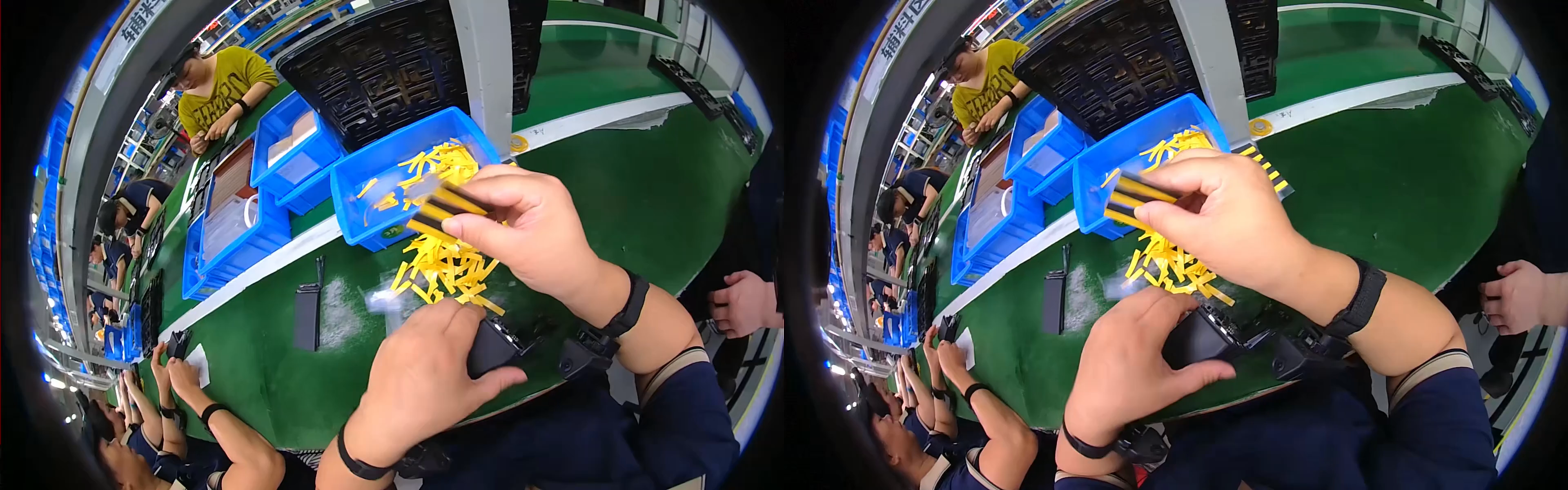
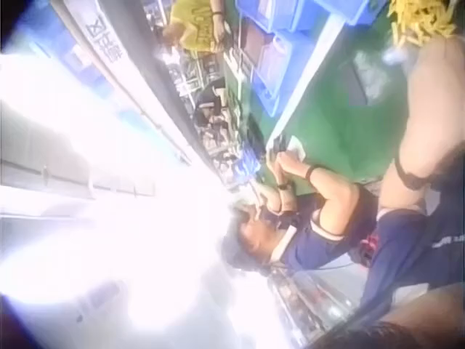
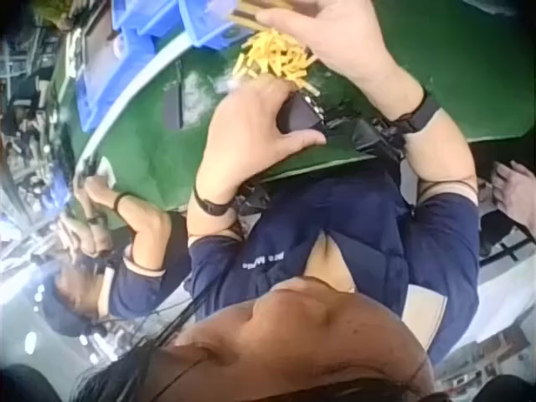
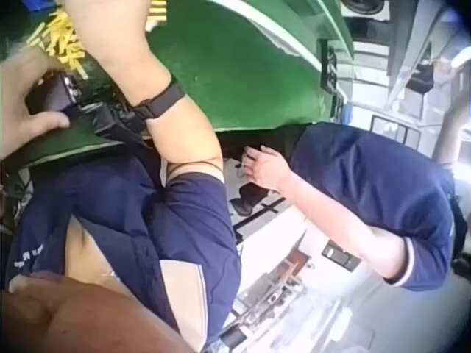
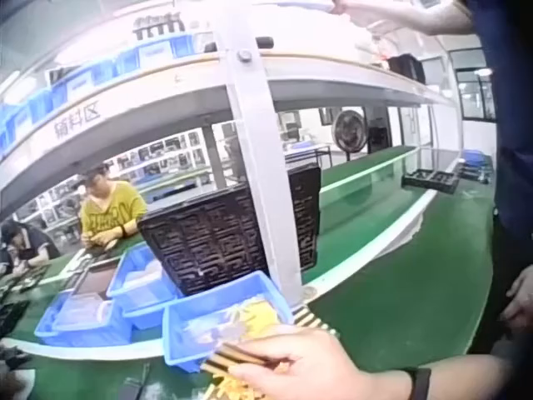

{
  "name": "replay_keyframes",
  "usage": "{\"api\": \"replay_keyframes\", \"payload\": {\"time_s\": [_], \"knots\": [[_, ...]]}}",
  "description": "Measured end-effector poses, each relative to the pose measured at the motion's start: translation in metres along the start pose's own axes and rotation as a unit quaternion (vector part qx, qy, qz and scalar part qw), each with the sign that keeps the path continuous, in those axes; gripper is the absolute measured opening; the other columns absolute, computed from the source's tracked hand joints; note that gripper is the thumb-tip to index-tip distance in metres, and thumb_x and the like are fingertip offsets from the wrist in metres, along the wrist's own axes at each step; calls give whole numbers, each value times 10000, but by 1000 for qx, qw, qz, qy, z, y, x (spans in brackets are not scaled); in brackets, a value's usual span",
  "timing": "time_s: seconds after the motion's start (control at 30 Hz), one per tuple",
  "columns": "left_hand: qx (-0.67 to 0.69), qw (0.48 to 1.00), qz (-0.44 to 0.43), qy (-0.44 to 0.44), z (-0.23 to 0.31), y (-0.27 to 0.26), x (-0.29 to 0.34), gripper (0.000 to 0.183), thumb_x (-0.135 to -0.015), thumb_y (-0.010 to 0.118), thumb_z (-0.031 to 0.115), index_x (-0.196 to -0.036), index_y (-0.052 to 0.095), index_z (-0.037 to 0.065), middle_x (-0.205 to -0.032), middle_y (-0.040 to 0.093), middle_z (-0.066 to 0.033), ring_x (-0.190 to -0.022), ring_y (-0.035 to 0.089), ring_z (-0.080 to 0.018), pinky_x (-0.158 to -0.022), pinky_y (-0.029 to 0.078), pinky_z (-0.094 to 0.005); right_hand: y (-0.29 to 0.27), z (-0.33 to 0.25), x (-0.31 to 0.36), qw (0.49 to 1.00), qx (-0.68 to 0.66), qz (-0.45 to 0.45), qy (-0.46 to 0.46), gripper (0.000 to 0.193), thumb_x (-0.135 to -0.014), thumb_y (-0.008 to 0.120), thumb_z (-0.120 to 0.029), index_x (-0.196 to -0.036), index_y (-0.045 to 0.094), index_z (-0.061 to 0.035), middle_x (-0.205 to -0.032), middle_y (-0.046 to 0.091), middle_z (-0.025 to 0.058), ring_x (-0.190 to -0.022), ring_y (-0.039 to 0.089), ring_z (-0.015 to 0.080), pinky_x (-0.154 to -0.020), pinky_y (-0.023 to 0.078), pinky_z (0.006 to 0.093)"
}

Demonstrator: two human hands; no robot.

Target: Assembling small electronic components, specifically applying stickers or insulation to battery-like parts on a production line.

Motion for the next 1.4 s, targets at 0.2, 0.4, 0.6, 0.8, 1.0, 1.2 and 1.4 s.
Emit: {"api": "replay_keyframes", "payload": {"time_s": [0.2, 0.4, 0.6, 0.8, 1.0, 1.2, 1.4], "knots": [[-39, 998, 47, 7, 5, 9, -1, 447, -610, 797, 234, -955, 599, 29, -856, 591, -129, -777, 592, -301, -682, 480, -352, -5, -15, 4, 981, 170, -7, -98, 197, -766, 658, -54, -950, 658, 18, -814, 627, 71, -691, 585, 142, -645, 478, 269], [286, 945, 126, -96, -39, -2, -1, 269, -791, 673, 56, -1014, 529, 13, -845, 637, -83, -754, 593, -130, -692, 472, -254, 5, -18, 12, 987, 116, 4, -107, 182, -746, 658, -51, -915, 664, 19, -840, 660, 129, -763, 637, 206, -684, 487, 292], [468, 867, 146, -85, -42, -6, -5, 202, -891, 555, 39, -1076, 509, -26, -918, 656, -59, -818, 574, -52, -708, 453, -186, 12, -5, 12, 957, 215, -6, -195, 98, -721, 666, -46, -812, 676, -13, -775, 655, 105, -716, 620, 232, -657, 491, 313], [489, 857, 146, -78, -45, -8, -5, 232, -892, 551, 31, -1111, 503, -27, -938, 650, -65, -831, 573, -59, -713, 453, -184, 13, -6, 9, 944, 234, -31, -230, 90, -693, 659, -28, -783, 671, -24, -724, 629, 85, -682, 598, 237, -631, 478, 330], [482, 858, 159, -75, -46, -7, -4, 236, -891, 551, 22, -1116, 504, -27, -934, 647, -60, -828, 570, -53, -715, 452, -186, 16, -8, 11, 925, 273, -19, -264, 111, -670, 659, -16, -780, 662, -36, -716, 606, 78, -699, 582, 252, -647, 471, 344], [452, 872, 173, -74, -47, -4, -3, 239, -875, 574, 21, -1104, 518, -23, -925, 651, -54, -825, 577, -59, -715, 452, -192, 18, -10, 14, 910, 318, -6, -266, 178, -615, 708, -5, -777, 653, -52, -717, 620, 50, -712, 618, 208, -858, 458, 410], [259, 941, 216, -30, -42, -1, -4, 225, -852, 599, 30, -1067, 549, -8, -879, 668, -70, -781, 608, -84, -714, 465, -220, 19, -9, 14, 917, 313, -3, -249, 175, -603, 719, -17, -749, 623, -33, -790, 608, 76, -810, 606, 267, -845, 464, 406]]}}
Point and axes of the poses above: each hand's wrist, its own x-axis away from the middle knuckle, its own y-axis out of the palm, z = x × y, the point moved 3 cm from there along -x, towards the middle knuckle
